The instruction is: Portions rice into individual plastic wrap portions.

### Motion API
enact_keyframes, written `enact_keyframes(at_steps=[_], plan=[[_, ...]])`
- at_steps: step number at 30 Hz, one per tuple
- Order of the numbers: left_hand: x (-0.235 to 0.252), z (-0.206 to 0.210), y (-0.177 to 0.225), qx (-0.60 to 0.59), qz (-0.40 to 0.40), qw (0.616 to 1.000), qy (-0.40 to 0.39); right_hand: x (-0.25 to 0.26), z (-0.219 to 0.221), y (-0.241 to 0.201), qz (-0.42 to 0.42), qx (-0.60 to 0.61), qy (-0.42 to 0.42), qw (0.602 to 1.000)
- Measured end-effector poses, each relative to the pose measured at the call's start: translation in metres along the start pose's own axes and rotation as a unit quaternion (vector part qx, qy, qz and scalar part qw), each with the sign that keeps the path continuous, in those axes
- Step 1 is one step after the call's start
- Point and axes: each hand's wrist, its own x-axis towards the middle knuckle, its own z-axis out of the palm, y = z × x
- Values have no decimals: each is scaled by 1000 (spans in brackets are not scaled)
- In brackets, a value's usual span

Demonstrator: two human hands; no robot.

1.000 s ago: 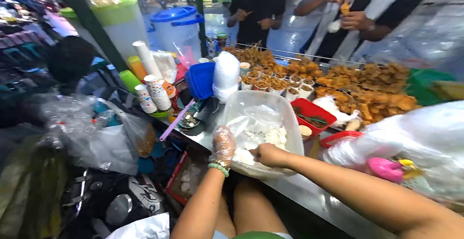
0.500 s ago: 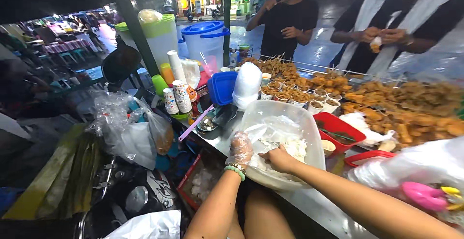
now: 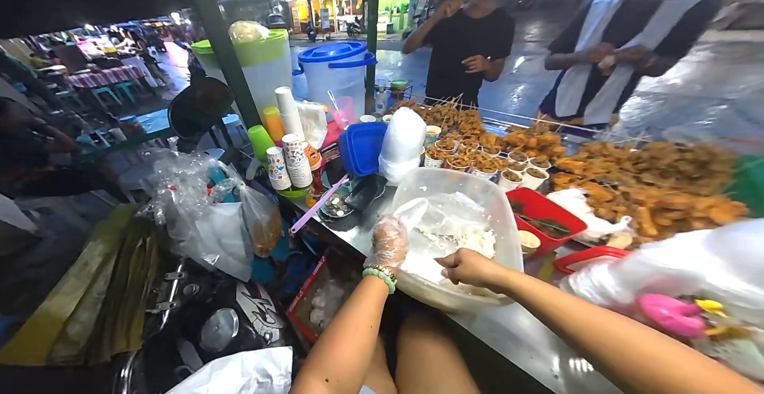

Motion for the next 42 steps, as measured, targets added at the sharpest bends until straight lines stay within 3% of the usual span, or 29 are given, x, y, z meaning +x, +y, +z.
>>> enact_keyframes(at_steps=[4,8,11,16,21,24,32,37,38,40,42], plan=[[13,-8,-2,-101,-45,994,-19,-26,-28,-3,-3,46,36,998],[16,-17,6,21,-4,999,-31,-51,-58,-6,-5,76,75,994],[6,-14,13,90,58,988,-109,-62,-77,-12,20,62,96,993],[-18,4,41,41,71,982,-170,-61,-81,-53,53,-112,110,986],[-26,19,42,47,44,984,-167,-57,-33,-113,36,-332,82,939],[-24,7,44,55,-1,982,-181,-57,-34,-129,22,-394,78,916],[15,-15,38,-124,-92,974,-168,-72,-59,-123,-33,-353,256,899],[33,-10,9,-138,-110,975,-137,-49,-63,-73,-51,-268,411,870],[34,-7,5,-162,-107,974,-118,-41,-63,-63,-12,-252,380,890],[36,-2,0,-210,-99,969,-80,-21,-57,-43,88,-222,235,942],[35,4,-3,-256,-88,961,-46,5,-42,-18,136,-198,107,965]])
